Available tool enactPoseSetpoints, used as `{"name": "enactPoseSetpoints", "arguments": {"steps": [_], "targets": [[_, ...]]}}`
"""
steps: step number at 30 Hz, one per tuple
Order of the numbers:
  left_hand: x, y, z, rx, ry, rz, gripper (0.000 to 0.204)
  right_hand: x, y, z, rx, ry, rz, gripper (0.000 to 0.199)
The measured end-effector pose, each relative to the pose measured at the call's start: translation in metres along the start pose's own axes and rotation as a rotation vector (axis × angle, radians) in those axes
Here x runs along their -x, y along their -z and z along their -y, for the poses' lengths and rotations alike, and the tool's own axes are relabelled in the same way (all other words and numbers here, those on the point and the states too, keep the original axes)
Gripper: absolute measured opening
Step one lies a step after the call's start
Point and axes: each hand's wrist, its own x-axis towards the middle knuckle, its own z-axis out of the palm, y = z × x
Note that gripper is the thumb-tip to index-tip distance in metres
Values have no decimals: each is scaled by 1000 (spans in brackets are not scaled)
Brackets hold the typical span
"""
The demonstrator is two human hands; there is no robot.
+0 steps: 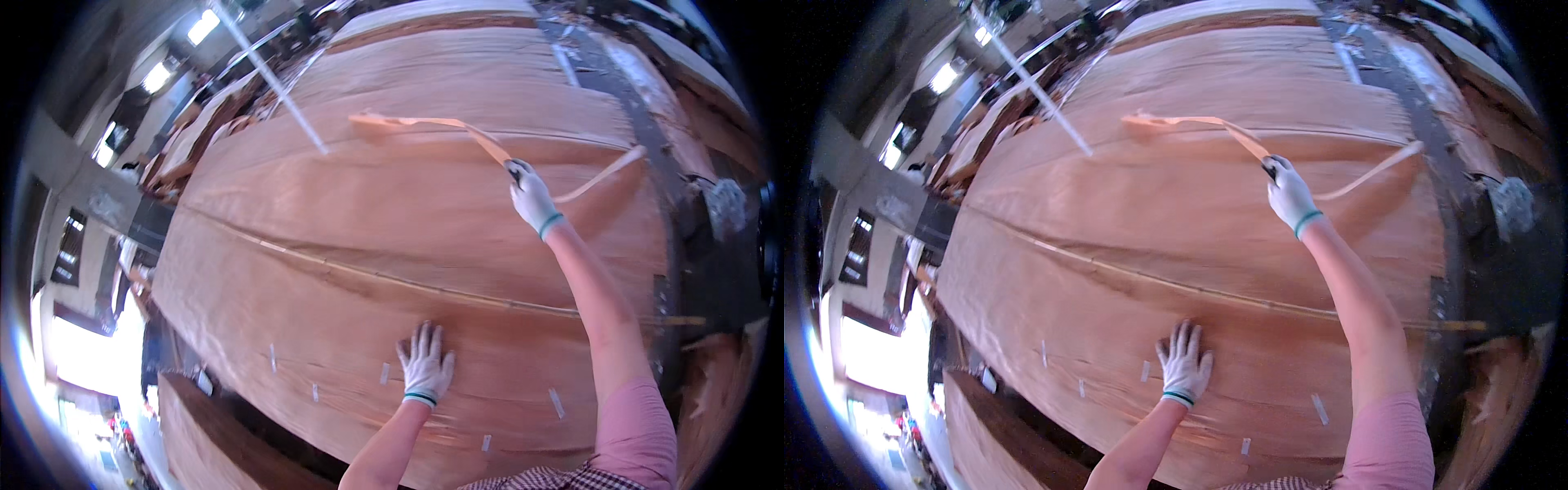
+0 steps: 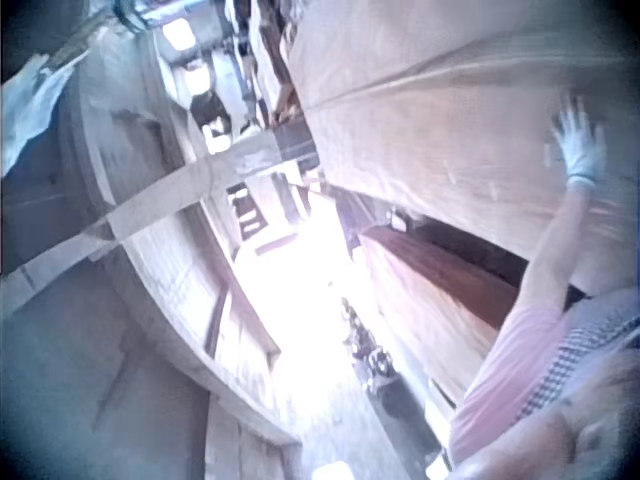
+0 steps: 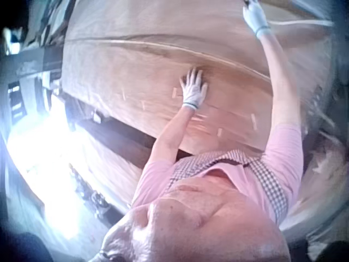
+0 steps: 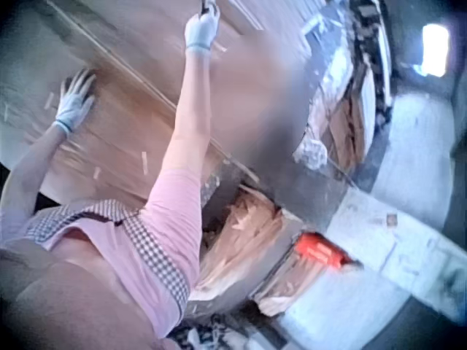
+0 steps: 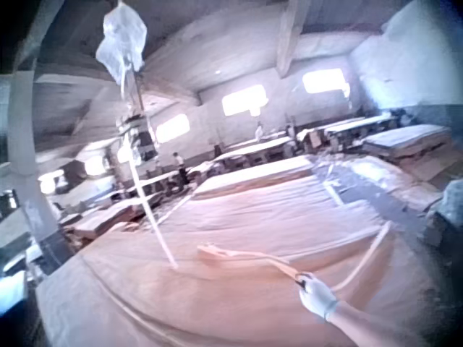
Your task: The person trims and sorts wood veneers, using a utility knife to cut off rough edges and a long stick to flip and stack the sheets.
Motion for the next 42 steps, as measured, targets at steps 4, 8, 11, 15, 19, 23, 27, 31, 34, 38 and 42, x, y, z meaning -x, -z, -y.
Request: {"name": "enactPoseSetpoints", "arguments": {"steps": [4, 8, 11, 15, 19, 23, 27, 31, 34, 38, 42], "targets": [[-6, -7, 5, -81, -23, -33, 59, 97, 174, 35, 291, 72, -340, 34], [-8, -8, 2, -129, -44, -27, 61, 273, 351, 71, 366, -285, -763, 39], [-5, -15, 3, -166, -52, -37, 58, 431, 446, 108, 355, -283, -1040, 41], [7, -9, -25, -179, -1, 19, 60, 612, 505, 171, 480, -656, -1355, 43], [40, -32, -137, -123, -282, 63, 62, 700, 546, 201, 554, -922, -1473, 42], [111, -73, -293, 97, -532, 173, 68, 761, 600, 133, 365, -962, -1514, 39], [141, -129, -389, 165, -308, 98, 71, 800, 705, 37, 392, -928, -1439, 25], [156, -154, -417, -245, -108, 60, 70, 864, 820, -26, 418, -1300, -1289, 18], [161, -156, -438, -241, -158, 31, 72, 955, 940, -34, 666, -1362, -1493, 17], [162, -145, -436, -234, -144, -14, 71, 977, 1035, -87, 1013, -1696, -1176, 23], [151, -169, -443, -123, -158, 62, 74, 969, 1068, -175, 1291, -1729, 151, 36]]}}
